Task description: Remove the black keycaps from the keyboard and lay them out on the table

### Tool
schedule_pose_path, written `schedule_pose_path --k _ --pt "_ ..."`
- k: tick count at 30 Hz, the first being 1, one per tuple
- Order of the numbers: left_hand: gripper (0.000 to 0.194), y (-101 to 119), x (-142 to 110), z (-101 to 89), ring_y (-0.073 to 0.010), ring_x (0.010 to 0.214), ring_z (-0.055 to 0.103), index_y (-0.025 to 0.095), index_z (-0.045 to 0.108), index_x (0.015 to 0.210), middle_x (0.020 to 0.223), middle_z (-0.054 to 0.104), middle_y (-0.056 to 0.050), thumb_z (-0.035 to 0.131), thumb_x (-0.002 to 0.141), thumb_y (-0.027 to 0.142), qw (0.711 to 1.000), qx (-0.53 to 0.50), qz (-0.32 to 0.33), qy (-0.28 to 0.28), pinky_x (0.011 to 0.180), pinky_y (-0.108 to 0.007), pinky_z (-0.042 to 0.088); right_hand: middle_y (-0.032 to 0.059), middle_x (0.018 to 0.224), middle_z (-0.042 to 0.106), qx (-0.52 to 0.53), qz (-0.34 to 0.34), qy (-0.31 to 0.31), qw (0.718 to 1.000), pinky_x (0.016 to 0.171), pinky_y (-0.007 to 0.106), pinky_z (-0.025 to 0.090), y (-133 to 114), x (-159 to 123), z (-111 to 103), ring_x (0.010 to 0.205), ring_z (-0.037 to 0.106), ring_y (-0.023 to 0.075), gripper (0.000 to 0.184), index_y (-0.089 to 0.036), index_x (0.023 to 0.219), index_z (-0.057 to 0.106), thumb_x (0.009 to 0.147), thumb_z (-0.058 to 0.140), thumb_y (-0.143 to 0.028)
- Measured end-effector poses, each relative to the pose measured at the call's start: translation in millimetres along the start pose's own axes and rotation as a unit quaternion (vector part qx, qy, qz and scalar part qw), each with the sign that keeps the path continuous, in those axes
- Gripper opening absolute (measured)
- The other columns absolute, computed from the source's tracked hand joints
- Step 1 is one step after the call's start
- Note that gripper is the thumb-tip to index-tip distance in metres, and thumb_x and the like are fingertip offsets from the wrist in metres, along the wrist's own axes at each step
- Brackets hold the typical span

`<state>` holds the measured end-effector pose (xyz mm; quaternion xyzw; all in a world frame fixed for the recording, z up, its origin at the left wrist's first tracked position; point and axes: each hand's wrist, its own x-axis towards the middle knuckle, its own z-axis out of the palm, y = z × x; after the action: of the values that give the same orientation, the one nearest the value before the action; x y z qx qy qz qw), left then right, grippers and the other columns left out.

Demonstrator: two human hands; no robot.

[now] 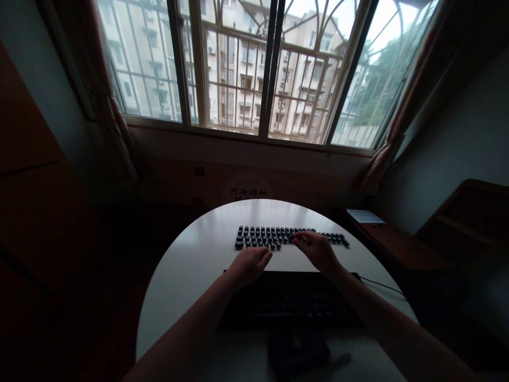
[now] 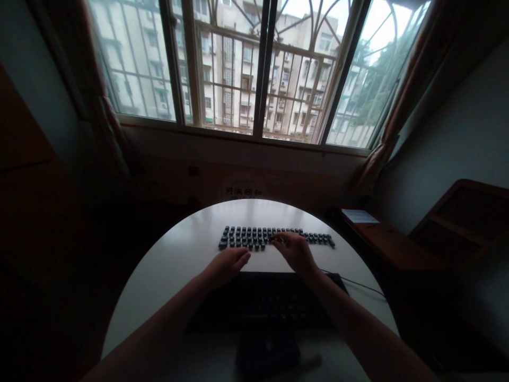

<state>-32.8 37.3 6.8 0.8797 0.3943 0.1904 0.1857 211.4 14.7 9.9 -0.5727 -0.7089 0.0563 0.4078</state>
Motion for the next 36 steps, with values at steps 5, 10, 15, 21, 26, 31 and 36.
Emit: schedule_pose_path --k 5,10,15,21,26,31,36 --pt "0.034 -6 0 -1.4 -0.0189 0.070 0.058 0.019 0.063 0.076 0.075 0.066 -0.005 0.043 0.096 0.037 0.998 0.063 -0.010 -0.016 0.060 -0.027 0.034 0.0061 0.078 0.077 -0.004 0.036 -0.102 0.994 0.066 0.029 0.054 42 30 22 0.066 0.070 0.0203 0.019 -0.018 0.086 0.078 0.079 0.068 -0.032" --pt "0.045 -10 0 1.4 -0.0193 0.066 0.057 0.018 0.065 0.073 0.072 0.065 -0.006 0.037 0.099 0.043 0.995 0.071 0.026 -0.060 0.060 -0.028 0.032 0.0054 0.077 0.078 -0.017 0.066 -0.163 0.984 0.060 0.027 0.053 62 35 43 0.059 0.069 0.0184 0.022 -0.016 0.089 0.079 0.080 0.066 -0.032" --pt "0.046 -11 0 -2.1 -0.0193 0.064 0.056 0.018 0.064 0.073 0.071 0.065 -0.006 0.035 0.100 0.043 0.995 0.077 0.032 -0.062 0.059 -0.028 0.031 0.0074 0.091 0.078 -0.038 0.074 -0.177 0.981 0.078 0.031 0.053 69 39 49 0.086 0.072 0.0237 0.020 -0.017 0.092 0.080 0.078 0.068 -0.027" --pt "0.048 -7 -1 -7.4 -0.0180 0.062 0.054 0.018 0.063 0.073 0.069 0.063 -0.005 0.032 0.100 0.043 0.994 0.068 0.047 -0.073 0.058 -0.027 0.030 0.0068 0.094 0.078 -0.039 0.080 -0.184 0.979 0.080 0.031 0.052 68 40 51 0.089 0.072 0.0239 0.020 -0.019 0.094 0.079 0.079 0.067 -0.026" --pt "0.052 -9 -1 -6.7 -0.0186 0.064 0.055 0.018 0.062 0.073 0.070 0.063 -0.005 0.028 0.101 0.045 0.994 0.065 0.065 -0.057 0.059 -0.027 0.032 0.0082 0.091 0.078 -0.025 0.075 -0.167 0.983 0.079 0.031 0.052 62 38 50 0.087 0.072 0.0244 0.020 -0.018 0.092 0.079 0.078 0.068 -0.025" --pt "0.051 -11 0 -6.1 -0.0186 0.064 0.055 0.018 0.062 0.073 0.070 0.062 -0.005 0.029 0.100 0.047 0.995 0.057 0.056 -0.055 0.059 -0.027 0.033 0.0083 0.088 0.078 0.008 0.067 -0.121 0.990 0.080 0.032 0.053 51 37 36 0.085 0.072 0.0250 0.021 -0.017 0.090 0.079 0.078 0.069 -0.032" --pt "0.052 -11 0 -6.8 -0.0174 0.060 0.052 0.018 0.060 0.071 0.068 0.061 -0.004 0.028 0.100 0.047 0.995 0.059 0.059 -0.052 0.057 -0.027 0.032 0.0116 0.083 0.074 0.089 0.082 -0.042 0.992 0.067 0.034 0.054 33 17 -3 0.075 0.069 0.0235 0.062 -0.013 0.097 0.075 0.095 0.034 -0.059"
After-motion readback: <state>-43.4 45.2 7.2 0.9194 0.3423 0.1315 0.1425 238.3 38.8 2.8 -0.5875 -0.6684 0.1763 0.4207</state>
